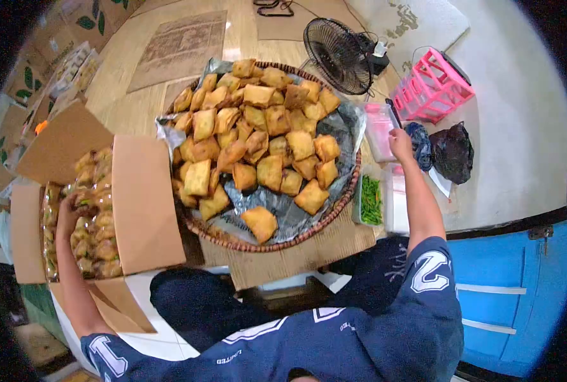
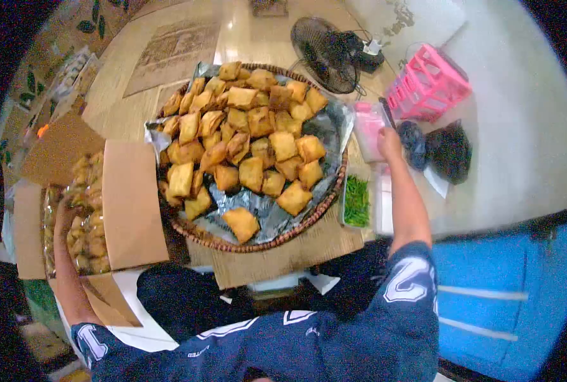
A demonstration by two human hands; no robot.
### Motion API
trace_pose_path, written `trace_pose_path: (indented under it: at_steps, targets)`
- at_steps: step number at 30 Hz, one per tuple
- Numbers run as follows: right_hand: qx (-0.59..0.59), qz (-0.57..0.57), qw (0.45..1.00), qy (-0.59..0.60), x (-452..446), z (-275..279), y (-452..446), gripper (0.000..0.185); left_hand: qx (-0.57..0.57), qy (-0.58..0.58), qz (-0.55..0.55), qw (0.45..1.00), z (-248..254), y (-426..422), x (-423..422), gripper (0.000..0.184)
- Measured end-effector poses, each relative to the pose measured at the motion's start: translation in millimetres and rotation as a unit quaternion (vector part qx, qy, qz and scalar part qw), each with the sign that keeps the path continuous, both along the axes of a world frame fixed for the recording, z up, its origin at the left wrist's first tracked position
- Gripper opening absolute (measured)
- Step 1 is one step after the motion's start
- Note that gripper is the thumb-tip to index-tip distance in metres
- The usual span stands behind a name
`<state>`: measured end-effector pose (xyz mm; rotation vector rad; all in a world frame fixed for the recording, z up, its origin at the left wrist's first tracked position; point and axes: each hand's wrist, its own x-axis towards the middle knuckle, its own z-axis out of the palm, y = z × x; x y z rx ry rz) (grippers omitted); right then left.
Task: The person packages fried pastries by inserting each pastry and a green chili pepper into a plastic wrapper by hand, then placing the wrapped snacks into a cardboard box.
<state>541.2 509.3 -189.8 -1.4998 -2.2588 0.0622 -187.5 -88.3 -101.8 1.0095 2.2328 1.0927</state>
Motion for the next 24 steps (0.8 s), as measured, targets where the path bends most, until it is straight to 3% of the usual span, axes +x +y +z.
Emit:
trace_pose_path:
  at_steps: [1,5,7,8,11,15,17,21,22,23,24]
  targets:
    - [0.017,0.040,0.998,-0.035,3.7,-7.0,5.1,0.019,0.004,0.003,-0.003,1.000,-4.5,9.6,-10.9,0.042]
    - [-0.042,0.019,0.992,-0.119,-10.7,-17.6,36.2,0.028,0.002,-0.025,-0.070,0.997,-24.7,16.3,-50.9,0.050]
    - [0.035,0.128,0.976,-0.172,-7.1,-38.1,61.7,0.025,0.042,0.041,0.055,0.997,-45.0,2.7,-63.4,0.061]
    - [0.021,0.151,0.962,-0.227,-11.5,-28.2,56.3,0.022,0.041,0.042,0.052,0.997,-42.2,4.7,-53.0,0.061]
    - [-0.034,0.134,0.959,-0.248,-12.7,-27.9,65.0,0.035,0.096,-0.040,0.086,0.991,-26.2,13.7,-23.1,0.072]
    - [-0.098,0.085,0.948,-0.292,-10.8,-28.1,71.1,0.035,0.146,-0.134,0.125,0.972,-22.3,23.4,-15.3,0.071]
    - [0.056,0.191,0.955,-0.219,-7.8,-31.3,70.9,0.036,0.213,-0.105,0.150,0.960,-21.3,32.3,-13.2,0.068]
    - [-0.040,0.157,0.958,-0.238,-15.2,-24.1,71.5,0.038,0.097,-0.047,0.173,0.979,-48.2,9.8,-48.6,0.067]
    - [-0.039,0.153,0.949,-0.273,-15.4,-19.0,67.6,0.033,0.159,-0.236,0.109,0.952,-56.4,2.2,-62.6,0.068]
    - [-0.036,0.148,0.939,-0.308,-17.3,-15.2,65.9,0.028,0.216,-0.413,0.040,0.884,-63.1,-2.3,-84.9,0.069]
    - [-0.034,0.150,0.939,-0.307,-17.7,-12.9,69.2,0.028,0.264,-0.572,-0.033,0.776,-69.8,1.2,-85.9,0.070]
